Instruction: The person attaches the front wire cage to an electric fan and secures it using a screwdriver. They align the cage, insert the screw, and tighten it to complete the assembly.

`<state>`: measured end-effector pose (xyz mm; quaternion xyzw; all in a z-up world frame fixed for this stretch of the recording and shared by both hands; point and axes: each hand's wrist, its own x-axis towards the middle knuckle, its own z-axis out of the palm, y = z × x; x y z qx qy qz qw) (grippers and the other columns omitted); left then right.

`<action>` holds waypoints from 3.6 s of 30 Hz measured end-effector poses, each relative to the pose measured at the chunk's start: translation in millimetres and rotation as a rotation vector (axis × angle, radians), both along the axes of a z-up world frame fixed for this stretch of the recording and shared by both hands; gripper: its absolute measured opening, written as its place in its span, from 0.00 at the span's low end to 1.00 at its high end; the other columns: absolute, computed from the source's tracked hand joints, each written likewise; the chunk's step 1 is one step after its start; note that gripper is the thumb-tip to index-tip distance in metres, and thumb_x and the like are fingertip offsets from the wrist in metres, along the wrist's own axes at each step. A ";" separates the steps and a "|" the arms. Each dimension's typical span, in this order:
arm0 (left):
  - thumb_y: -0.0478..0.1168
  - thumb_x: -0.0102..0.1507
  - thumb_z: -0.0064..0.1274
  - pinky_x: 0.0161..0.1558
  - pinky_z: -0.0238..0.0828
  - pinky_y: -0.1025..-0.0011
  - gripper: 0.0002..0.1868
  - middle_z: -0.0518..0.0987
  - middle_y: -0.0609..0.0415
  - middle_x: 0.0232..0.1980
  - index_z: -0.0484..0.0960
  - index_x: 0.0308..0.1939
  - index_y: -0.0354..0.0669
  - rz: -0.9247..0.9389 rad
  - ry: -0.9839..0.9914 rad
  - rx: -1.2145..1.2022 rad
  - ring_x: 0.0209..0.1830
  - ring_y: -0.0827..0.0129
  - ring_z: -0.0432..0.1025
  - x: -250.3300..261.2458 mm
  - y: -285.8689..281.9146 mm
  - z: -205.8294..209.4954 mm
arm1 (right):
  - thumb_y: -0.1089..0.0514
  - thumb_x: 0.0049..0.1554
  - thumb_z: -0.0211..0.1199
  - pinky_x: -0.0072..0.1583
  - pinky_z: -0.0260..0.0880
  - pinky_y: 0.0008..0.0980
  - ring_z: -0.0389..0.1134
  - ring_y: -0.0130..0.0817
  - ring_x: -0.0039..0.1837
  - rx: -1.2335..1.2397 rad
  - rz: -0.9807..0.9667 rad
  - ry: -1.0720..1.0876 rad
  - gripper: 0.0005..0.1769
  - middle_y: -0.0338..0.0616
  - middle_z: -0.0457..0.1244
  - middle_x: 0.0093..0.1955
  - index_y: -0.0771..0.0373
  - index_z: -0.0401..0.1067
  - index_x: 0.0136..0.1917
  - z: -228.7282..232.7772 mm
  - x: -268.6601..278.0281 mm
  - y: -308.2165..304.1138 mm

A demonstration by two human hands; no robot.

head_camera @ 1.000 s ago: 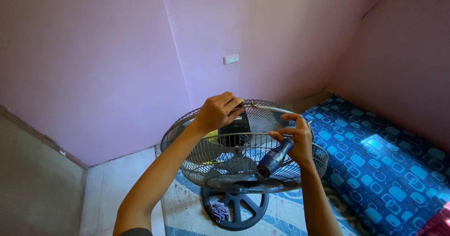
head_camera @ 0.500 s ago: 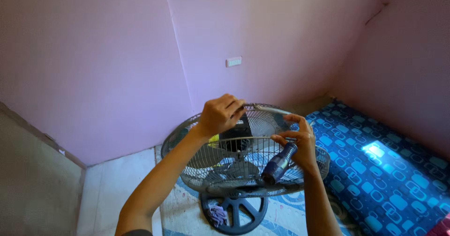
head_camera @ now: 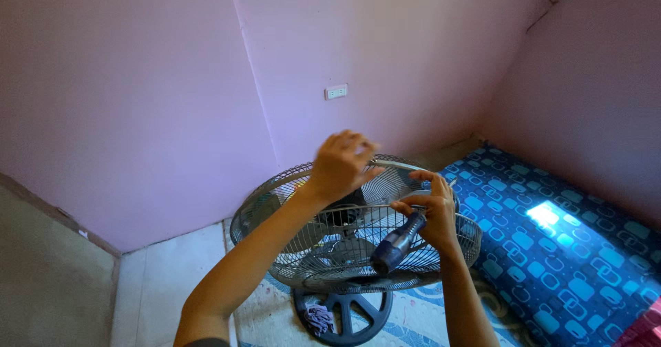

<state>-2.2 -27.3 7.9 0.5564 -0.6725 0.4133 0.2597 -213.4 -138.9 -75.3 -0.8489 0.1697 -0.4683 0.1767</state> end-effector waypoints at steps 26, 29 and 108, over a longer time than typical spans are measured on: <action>0.51 0.58 0.64 0.30 0.75 0.71 0.14 0.79 0.59 0.34 0.83 0.30 0.45 -0.092 -0.147 0.289 0.40 0.70 0.75 -34.5 -50.7 -10.2 | 0.45 0.40 0.79 0.68 0.55 0.47 0.62 0.42 0.66 0.089 0.014 0.039 0.14 0.43 0.67 0.57 0.55 0.85 0.35 -38.9 -26.1 7.8; 0.54 0.57 0.64 0.29 0.75 0.71 0.18 0.79 0.58 0.34 0.83 0.29 0.42 -0.008 -0.125 0.270 0.37 0.69 0.76 -39.3 -52.9 -16.4 | 0.46 0.40 0.79 0.66 0.53 0.49 0.60 0.44 0.65 0.085 0.000 0.078 0.13 0.43 0.67 0.56 0.55 0.85 0.35 -34.6 -28.6 4.9; 0.70 0.64 0.51 0.48 0.74 0.57 0.41 0.69 0.46 0.55 0.76 0.53 0.31 0.621 2.085 -0.529 0.52 0.60 0.71 99.2 207.7 -326.3 | 0.57 0.59 0.69 0.53 0.60 0.26 0.62 0.22 0.46 0.804 0.224 -0.257 0.09 0.31 0.63 0.41 0.61 0.72 0.41 -73.2 -58.4 -65.1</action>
